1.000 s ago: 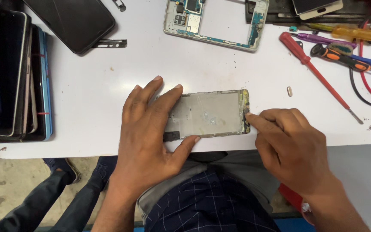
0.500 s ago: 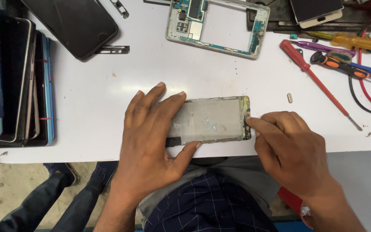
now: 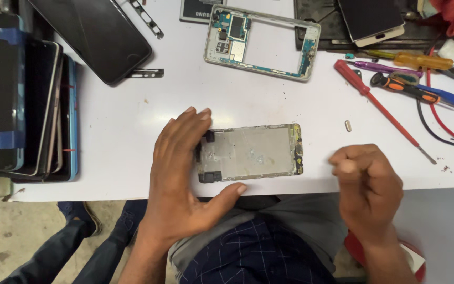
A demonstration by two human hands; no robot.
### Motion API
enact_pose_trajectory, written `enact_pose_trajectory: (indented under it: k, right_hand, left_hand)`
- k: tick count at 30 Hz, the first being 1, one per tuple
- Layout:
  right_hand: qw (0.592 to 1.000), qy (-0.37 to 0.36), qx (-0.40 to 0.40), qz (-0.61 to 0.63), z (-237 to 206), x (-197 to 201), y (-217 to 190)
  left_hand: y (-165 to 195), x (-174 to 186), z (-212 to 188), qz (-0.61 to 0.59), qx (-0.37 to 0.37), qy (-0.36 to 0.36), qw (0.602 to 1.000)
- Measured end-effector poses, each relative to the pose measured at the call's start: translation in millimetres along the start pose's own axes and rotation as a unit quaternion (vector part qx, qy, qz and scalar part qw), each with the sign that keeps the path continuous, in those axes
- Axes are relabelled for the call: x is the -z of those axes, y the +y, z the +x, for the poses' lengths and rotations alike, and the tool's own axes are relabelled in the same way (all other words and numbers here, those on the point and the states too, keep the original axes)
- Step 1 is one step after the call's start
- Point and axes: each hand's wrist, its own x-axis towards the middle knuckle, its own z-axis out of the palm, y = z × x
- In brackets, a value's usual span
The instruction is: The person disassembles a smartphone by removing the motherboard and frame components, then uses a screwdriver to pry and separate the screen assembly from the chassis. The person handles the motherboard, frame, and screen assembly, and uses a screwdriver to separate parts.
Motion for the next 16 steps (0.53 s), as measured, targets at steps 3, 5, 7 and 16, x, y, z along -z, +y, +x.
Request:
enact_pose_trajectory:
  k: [3,5,7,16]
  right_hand:
    - [0.997,0.048,-0.055,0.022,-3.6,5.3,-2.3]
    - [0.984,0.077,-0.037,0.157,-0.1,8.8,-7.8]
    - [0.957,0.081,-0.026,0.277,8.7,15.6,-16.1]
    - [0.864,-0.116,-0.033,0.488,54.3,-31.6,-120.8]
  left_hand:
    - [7.4,4.8,0.4,-0.094,0.014,0.034,0.995]
    - [15.5,6.3,6.3,-0.151,0.018,0.057,0.987]
    - [26.7,4.5,15.3,-0.177,-0.002,0.069,0.982]
    - [122.8,-41.7,86.1,0.544,-0.141,-0.097,0.822]
